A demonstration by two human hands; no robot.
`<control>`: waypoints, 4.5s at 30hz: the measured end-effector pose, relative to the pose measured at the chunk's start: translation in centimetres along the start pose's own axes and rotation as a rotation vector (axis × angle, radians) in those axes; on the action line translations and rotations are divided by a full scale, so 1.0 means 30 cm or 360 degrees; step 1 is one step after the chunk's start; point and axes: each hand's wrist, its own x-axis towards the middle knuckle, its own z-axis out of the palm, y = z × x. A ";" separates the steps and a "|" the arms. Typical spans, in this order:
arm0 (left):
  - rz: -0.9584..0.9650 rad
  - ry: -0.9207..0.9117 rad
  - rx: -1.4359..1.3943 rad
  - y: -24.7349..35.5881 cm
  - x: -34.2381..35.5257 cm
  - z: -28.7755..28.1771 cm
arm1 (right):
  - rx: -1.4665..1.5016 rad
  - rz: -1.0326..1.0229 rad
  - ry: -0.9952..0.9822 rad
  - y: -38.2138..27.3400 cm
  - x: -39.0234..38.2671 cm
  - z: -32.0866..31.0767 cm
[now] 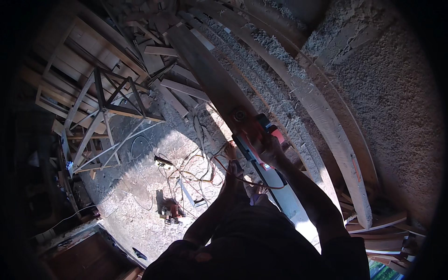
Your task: The person uses a circular saw to cut a long wooden plank into smaller pieces, then uses a sander to smooth the edges of the cut pieces. The person also measures and marks the wood with a pencil and ruler before cutting.
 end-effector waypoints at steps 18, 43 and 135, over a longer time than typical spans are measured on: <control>0.0024 0.0354 -0.0132 0.574 0.892 0.031 | 0.0976 0.1004 -0.0275 0.181 1.425 0.166; -0.0150 0.0349 0.0112 0.073 0.784 -0.112 | 0.1541 0.0830 0.0281 0.116 1.101 0.133; 0.0543 0.0194 -0.2087 1.530 -0.226 0.258 | 0.0923 0.1268 -0.0096 -0.433 -1.385 -0.386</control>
